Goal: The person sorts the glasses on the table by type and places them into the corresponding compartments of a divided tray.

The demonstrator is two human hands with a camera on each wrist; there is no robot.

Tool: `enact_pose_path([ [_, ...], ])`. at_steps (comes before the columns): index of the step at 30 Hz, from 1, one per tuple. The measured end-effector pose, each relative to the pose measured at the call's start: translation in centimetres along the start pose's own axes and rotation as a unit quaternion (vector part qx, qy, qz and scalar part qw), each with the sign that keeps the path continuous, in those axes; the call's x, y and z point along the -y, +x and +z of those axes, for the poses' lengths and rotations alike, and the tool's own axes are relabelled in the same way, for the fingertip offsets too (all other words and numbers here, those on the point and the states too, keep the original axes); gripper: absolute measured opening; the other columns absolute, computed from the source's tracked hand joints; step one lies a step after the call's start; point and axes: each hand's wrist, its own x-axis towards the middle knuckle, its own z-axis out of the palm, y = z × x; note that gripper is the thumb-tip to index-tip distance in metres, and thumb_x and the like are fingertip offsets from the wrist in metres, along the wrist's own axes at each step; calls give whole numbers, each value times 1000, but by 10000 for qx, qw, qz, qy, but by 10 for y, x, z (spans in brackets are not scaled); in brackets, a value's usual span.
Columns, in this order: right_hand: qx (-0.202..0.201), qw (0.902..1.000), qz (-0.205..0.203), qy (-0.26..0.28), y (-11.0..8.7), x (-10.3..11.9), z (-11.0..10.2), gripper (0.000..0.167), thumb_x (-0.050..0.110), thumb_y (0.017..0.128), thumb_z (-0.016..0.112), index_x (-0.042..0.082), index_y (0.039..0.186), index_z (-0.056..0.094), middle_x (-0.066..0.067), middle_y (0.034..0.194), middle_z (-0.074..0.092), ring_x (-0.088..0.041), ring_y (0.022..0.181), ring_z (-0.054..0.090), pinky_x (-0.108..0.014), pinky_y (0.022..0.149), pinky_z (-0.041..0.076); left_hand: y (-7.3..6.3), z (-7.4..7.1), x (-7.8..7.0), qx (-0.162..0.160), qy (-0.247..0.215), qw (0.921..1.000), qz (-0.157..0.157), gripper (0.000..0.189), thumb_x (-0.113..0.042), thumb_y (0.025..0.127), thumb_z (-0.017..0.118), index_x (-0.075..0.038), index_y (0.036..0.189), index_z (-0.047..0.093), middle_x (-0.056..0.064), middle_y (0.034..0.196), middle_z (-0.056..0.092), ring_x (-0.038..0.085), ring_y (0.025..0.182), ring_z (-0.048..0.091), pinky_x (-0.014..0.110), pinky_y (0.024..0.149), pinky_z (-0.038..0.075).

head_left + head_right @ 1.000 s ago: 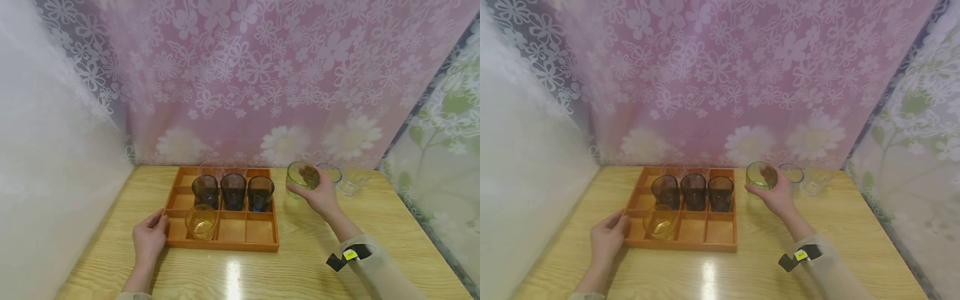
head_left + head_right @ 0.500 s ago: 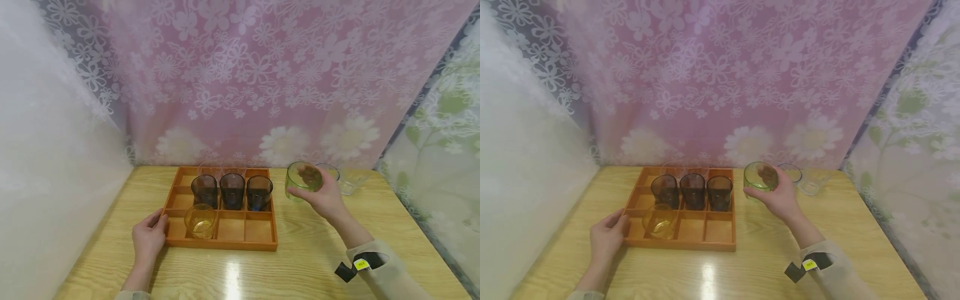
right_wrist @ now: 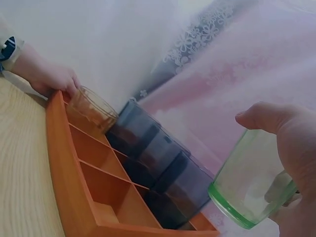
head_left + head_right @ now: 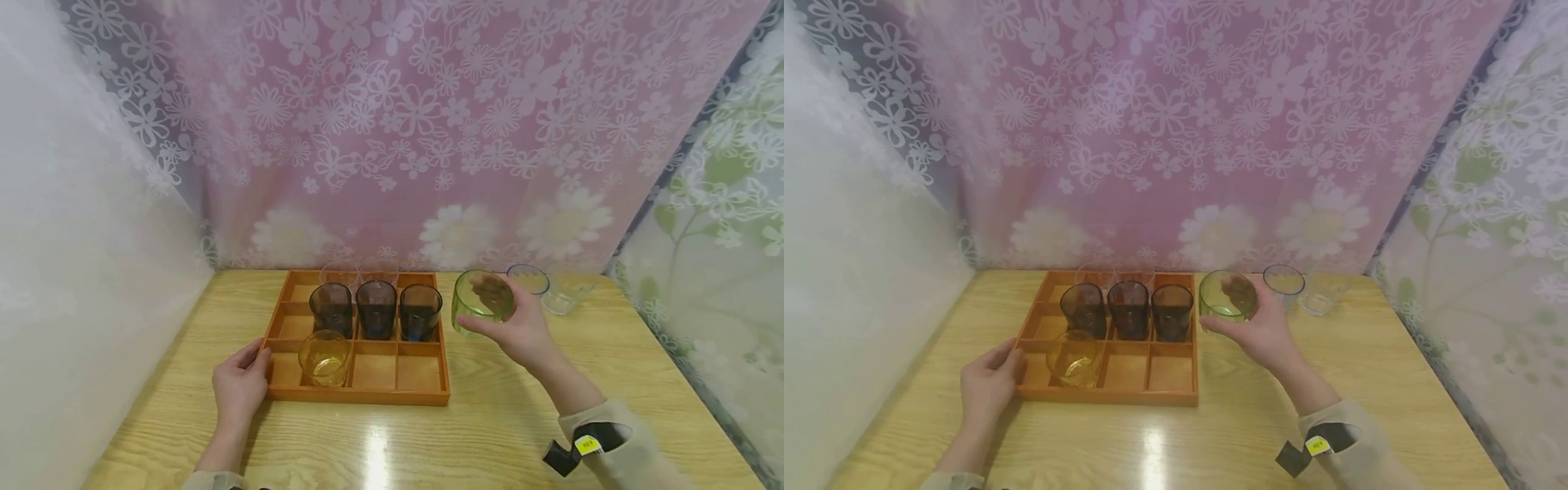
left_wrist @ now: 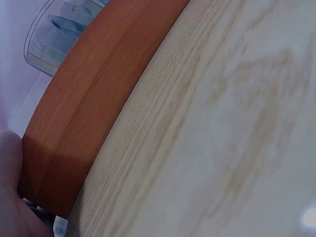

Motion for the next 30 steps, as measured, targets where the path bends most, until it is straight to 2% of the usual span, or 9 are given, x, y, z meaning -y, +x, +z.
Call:
enact_pose_path([
  [4,105,9998,-131,107,-1,0,10,73,2,84,90,-3,147,52,-19,143,58,-40,135,52,-34,112,47,0,0,0,-3,4,10000,7,30,-9,102,72,4,129,73,23,122,73,32,115,68,7,78,51],
  [10,344,9990,-77,258,-3,5,28,75,4,83,92,1,147,54,-14,143,60,-33,135,54,-41,113,47,1,1,0,-10,-21,10000,13,29,-7,101,72,5,128,74,24,121,73,32,114,69,7,77,52],
  [15,488,9979,21,426,-3,8,46,76,7,82,93,4,147,55,-10,142,62,-30,132,57,-41,110,49,1,1,1,-27,11,10000,15,29,-8,101,72,4,128,74,24,121,73,32,114,69,6,77,51],
  [22,636,9958,-92,651,-1,10,71,75,8,82,94,3,145,56,-14,143,63,-32,132,58,-45,107,52,1,1,-1,-62,-10,10000,19,29,-8,101,72,5,128,74,24,121,73,32,114,69,7,77,51],
  [30,760,9917,-39,1039,-1,11,94,76,5,79,95,7,144,57,-13,140,62,-39,126,62,-50,99,57,0,1,-1,-90,26,9999,-45,28,-7,101,71,4,128,74,24,120,73,32,113,69,7,77,52],
])
